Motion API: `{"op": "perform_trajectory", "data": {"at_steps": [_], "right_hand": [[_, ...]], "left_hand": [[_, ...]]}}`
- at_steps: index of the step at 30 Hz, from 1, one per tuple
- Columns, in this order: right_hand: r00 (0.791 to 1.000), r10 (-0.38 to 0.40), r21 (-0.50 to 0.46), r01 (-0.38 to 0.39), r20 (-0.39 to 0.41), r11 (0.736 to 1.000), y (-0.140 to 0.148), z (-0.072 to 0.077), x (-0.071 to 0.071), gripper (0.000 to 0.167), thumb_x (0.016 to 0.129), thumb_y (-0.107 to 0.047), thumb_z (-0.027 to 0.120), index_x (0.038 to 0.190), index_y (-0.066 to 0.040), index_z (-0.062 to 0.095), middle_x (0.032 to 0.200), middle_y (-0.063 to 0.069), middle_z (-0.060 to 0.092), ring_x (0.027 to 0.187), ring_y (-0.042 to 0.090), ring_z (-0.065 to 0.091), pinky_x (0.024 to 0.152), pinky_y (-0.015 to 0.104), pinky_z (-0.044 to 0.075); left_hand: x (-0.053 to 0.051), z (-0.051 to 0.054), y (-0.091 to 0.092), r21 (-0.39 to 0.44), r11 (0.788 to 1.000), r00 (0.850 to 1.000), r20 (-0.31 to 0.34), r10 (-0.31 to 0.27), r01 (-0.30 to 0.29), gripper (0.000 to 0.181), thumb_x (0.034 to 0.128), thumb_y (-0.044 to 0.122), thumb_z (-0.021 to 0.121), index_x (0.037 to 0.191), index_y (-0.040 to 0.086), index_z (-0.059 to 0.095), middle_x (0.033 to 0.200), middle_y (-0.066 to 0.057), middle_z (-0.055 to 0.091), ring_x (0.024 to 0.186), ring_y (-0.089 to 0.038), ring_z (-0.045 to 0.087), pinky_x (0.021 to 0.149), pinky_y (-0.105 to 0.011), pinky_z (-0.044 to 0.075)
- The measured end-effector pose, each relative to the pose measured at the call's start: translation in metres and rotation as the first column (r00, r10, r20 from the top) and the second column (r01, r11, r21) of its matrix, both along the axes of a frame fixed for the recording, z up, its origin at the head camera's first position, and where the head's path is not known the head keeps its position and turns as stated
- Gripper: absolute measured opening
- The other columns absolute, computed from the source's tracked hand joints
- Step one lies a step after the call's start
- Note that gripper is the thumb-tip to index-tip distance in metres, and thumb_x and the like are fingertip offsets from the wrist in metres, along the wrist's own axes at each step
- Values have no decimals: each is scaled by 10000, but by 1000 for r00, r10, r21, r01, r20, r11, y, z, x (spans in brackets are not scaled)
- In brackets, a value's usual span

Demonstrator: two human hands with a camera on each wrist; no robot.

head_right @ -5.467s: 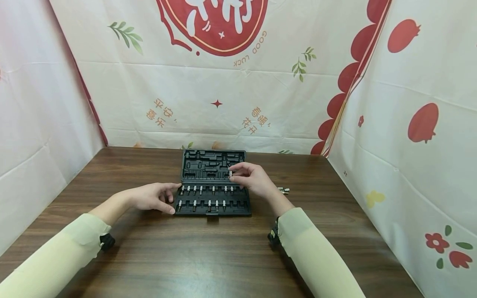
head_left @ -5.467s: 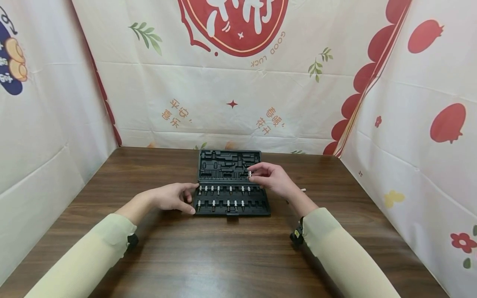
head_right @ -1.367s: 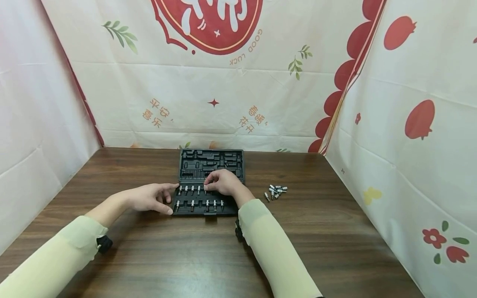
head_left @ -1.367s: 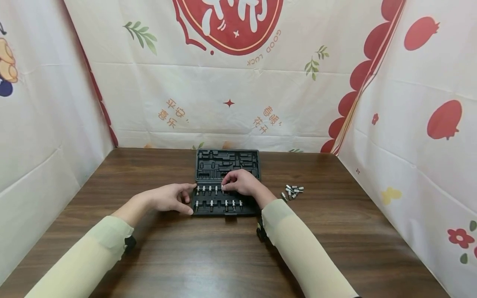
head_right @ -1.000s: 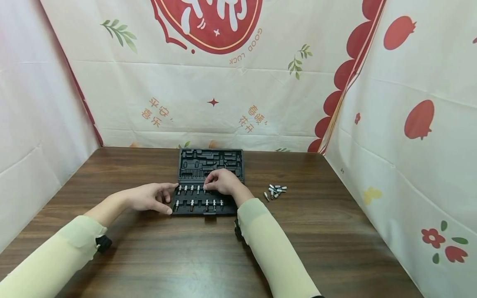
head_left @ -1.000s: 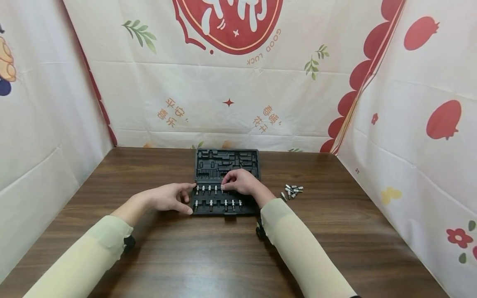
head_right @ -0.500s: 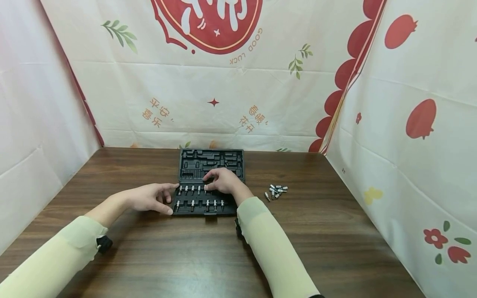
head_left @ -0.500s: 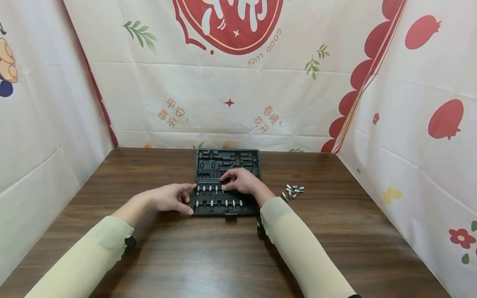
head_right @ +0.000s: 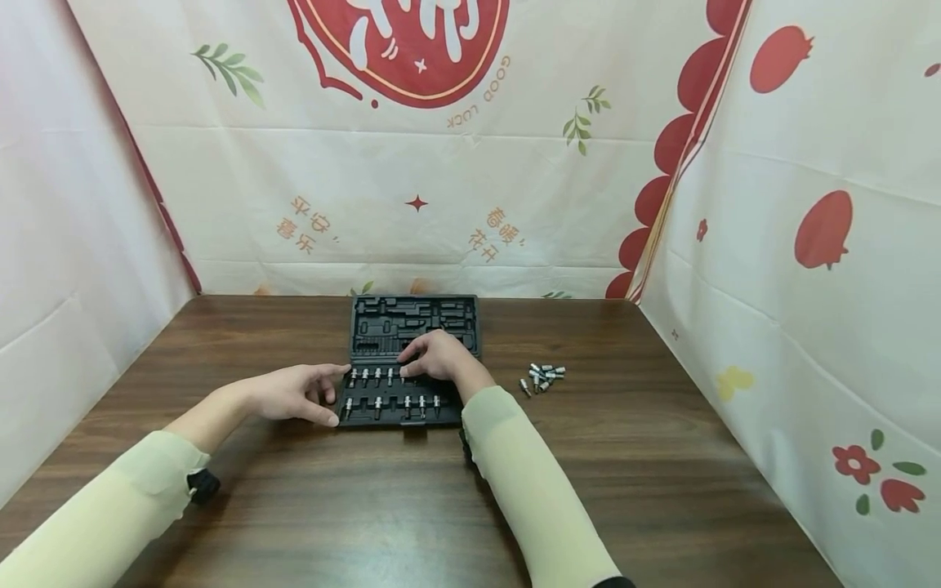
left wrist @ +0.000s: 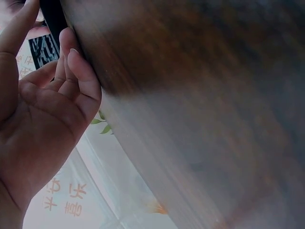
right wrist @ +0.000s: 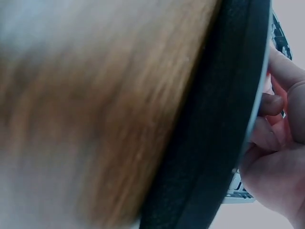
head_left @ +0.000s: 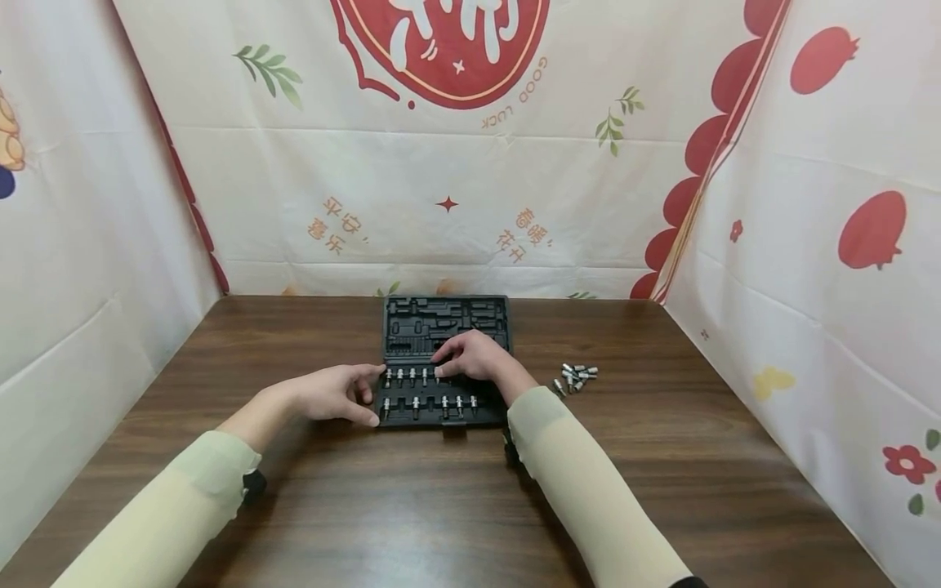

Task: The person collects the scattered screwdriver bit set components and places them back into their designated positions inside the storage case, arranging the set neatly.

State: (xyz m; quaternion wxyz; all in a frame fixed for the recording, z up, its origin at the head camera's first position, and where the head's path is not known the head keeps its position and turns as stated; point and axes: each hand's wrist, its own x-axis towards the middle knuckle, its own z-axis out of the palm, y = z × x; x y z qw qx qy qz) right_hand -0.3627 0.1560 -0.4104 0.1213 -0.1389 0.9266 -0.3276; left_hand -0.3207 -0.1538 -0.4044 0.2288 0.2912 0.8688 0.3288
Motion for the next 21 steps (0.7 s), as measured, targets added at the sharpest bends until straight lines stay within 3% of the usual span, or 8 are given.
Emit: {"op": "perform_trajectory", "data": {"at_steps": [3,10,21], "right_hand": [[1000,-6,-3,6,1,1000,-1,0,1,198,991,-277,849,1188,-258,856,1323,27,762,1134,212,708,1067,466,554],[1000,-20,-9,20,13,1000,-2,1,0,176,998,-276,841,1173,-261,862,1564,53,640,1394,291,618,1142,501,523],[997,-73,-29,74,33,997,-6,2,2,156,974,-242,866,1130,-238,873,1574,82,633,1481,333,553,1202,532,477]], "left_hand": [[1,0,-1,2,1000,1000,-3,-1,1,982,953,278,884,1693,-42,324,1100,-89,629,874,-170,582,789,-325,471],[0,0,-1,-2,1000,1000,-8,0,0,979,954,290,882,1695,-33,330,1110,-87,636,876,-166,588,788,-317,476],[0,-1,-2,-13,1000,1000,-12,0,0,980,959,301,879,1700,-26,328,1101,-74,637,872,-158,567,763,-296,474]]}}
